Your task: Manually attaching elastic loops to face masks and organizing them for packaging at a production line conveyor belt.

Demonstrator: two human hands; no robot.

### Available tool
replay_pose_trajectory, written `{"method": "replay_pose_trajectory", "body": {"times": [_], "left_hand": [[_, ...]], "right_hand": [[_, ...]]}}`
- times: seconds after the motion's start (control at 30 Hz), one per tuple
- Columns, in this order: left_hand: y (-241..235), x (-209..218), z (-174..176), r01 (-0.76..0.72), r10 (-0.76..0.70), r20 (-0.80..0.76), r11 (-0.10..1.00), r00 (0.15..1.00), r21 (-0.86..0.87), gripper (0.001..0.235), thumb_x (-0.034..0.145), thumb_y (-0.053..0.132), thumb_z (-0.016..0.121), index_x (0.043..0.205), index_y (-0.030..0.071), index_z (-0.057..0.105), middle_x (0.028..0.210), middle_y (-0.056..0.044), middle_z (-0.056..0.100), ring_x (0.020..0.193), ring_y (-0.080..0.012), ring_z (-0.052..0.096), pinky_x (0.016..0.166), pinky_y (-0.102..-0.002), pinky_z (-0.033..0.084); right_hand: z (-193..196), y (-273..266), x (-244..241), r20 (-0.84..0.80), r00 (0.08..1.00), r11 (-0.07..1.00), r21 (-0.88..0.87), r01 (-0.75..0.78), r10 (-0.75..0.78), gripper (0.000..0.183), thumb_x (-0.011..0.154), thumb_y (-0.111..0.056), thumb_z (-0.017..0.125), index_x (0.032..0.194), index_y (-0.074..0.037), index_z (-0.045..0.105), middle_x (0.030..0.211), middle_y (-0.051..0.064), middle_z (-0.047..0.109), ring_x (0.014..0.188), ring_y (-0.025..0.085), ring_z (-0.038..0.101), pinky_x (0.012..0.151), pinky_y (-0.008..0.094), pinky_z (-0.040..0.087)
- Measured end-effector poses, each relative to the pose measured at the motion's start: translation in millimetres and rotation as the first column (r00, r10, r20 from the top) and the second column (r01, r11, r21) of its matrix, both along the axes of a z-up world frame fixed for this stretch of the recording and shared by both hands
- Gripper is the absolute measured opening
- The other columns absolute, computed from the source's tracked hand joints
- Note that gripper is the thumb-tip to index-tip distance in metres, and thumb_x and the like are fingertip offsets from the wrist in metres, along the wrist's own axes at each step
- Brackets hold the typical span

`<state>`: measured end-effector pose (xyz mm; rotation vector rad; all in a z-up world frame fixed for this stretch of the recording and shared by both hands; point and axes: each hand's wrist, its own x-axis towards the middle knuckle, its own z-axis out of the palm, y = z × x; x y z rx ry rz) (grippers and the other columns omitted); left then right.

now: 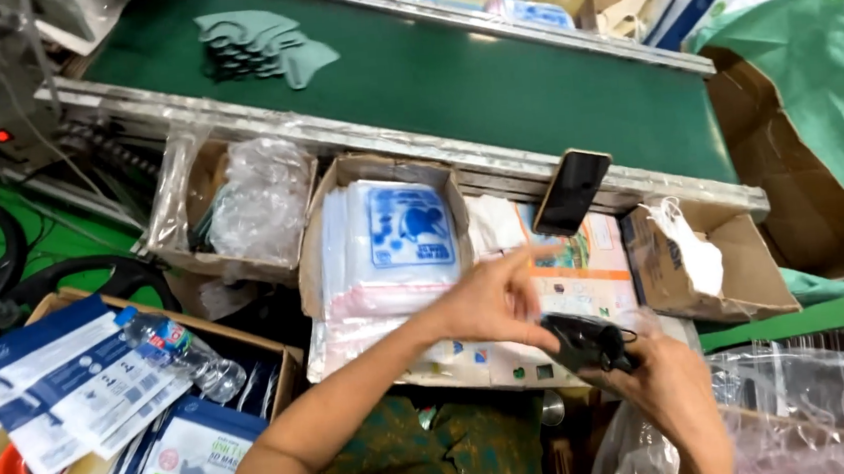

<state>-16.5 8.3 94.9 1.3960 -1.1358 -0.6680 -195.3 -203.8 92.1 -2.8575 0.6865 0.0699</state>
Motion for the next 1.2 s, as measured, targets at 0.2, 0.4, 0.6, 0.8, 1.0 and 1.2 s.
{"method": "replay_pose_trajectory", "body": {"times": [0.2, 0.4, 0.6, 0.8, 1.0, 1.2], "left_hand": [[-32.1, 4.8, -51.3, 0.036, 0.04, 0.462, 0.987, 0.886, -0.155, 0.064, 0.064, 0.038, 0.092, 0.114, 0.005, 0.069, 0.093, -0.014, 0.076, 0.088, -0.0305, 0.074, 0.077, -0.041, 0.055], [-53.8, -13.4, -76.3, 0.034, -0.079, 0.381, 0.992, 0.921, 0.124, 0.033, 0.07, 0.026, 0.087, 0.096, 0.006, 0.079, 0.084, -0.014, 0.076, 0.079, -0.027, 0.073, 0.072, -0.04, 0.054], [-39.1, -5.0, -96.8, 0.037, -0.044, -0.097, 0.997, 0.994, -0.071, 0.051, 0.075, 0.013, 0.085, 0.122, -0.001, 0.07, 0.11, -0.013, 0.076, 0.099, -0.0178, 0.073, 0.087, -0.03, 0.058], [-39.6, -16.8, -98.3, 0.135, -0.135, -0.252, 0.991, 0.958, -0.015, 0.047, 0.086, -0.003, 0.075, 0.133, -0.003, 0.068, 0.12, -0.015, 0.077, 0.108, -0.0197, 0.074, 0.095, -0.03, 0.06], [-29.8, -27.1, -67.4, 0.061, -0.113, -0.56, 0.992, 0.821, -0.111, 0.07, 0.088, -0.007, 0.069, 0.152, 0.003, 0.044, 0.159, -0.014, 0.045, 0.119, -0.0219, 0.068, 0.094, -0.031, 0.059], [-34.8, -44.7, -78.5, 0.128, -0.197, -0.459, 0.976, 0.866, -0.177, 0.073, 0.091, -0.008, 0.068, 0.158, 0.005, 0.04, 0.164, -0.014, 0.042, 0.119, -0.0198, 0.066, 0.099, -0.031, 0.058]], "right_hand": [[-13.1, 7.1, 10.0, 0.114, 0.98, 0.977, 0.121, -0.177, 0.163, 0.034, 0.071, -0.03, 0.084, 0.093, -0.005, 0.077, 0.084, 0.018, 0.07, 0.079, 0.037, 0.068, 0.072, 0.045, 0.054], [-6.8, 31.3, 32.7, -0.207, 0.952, 0.971, -0.03, -0.239, 0.228, 0.04, 0.073, -0.035, 0.088, 0.103, -0.011, 0.076, 0.089, 0.016, 0.071, 0.086, 0.036, 0.069, 0.075, 0.046, 0.053], [25.9, 20.3, 28.8, 0.152, 0.976, 0.949, 0.248, -0.193, 0.158, 0.038, 0.066, -0.028, 0.088, 0.1, -0.012, 0.081, 0.09, 0.009, 0.071, 0.07, 0.027, 0.07, 0.064, 0.039, 0.055], [16.2, 19.4, 19.6, 0.038, 0.985, 0.904, 0.391, -0.171, 0.17, 0.024, 0.072, -0.026, 0.089, 0.092, -0.013, 0.084, 0.081, 0.01, 0.065, 0.073, 0.022, 0.063, 0.067, 0.037, 0.05], [20.9, 32.6, -3.7, 0.754, 0.627, 0.971, -0.238, -0.014, 0.195, 0.019, 0.092, -0.017, 0.085, 0.109, -0.019, 0.078, 0.112, 0.005, 0.064, 0.107, 0.024, 0.058, 0.092, 0.038, 0.047], [2.7, 44.6, 9.1, 0.645, 0.679, 0.9, -0.433, -0.051, 0.35, 0.025, 0.085, -0.014, 0.086, 0.109, -0.014, 0.08, 0.099, -0.001, 0.07, 0.096, 0.022, 0.058, 0.087, 0.04, 0.042]]}}
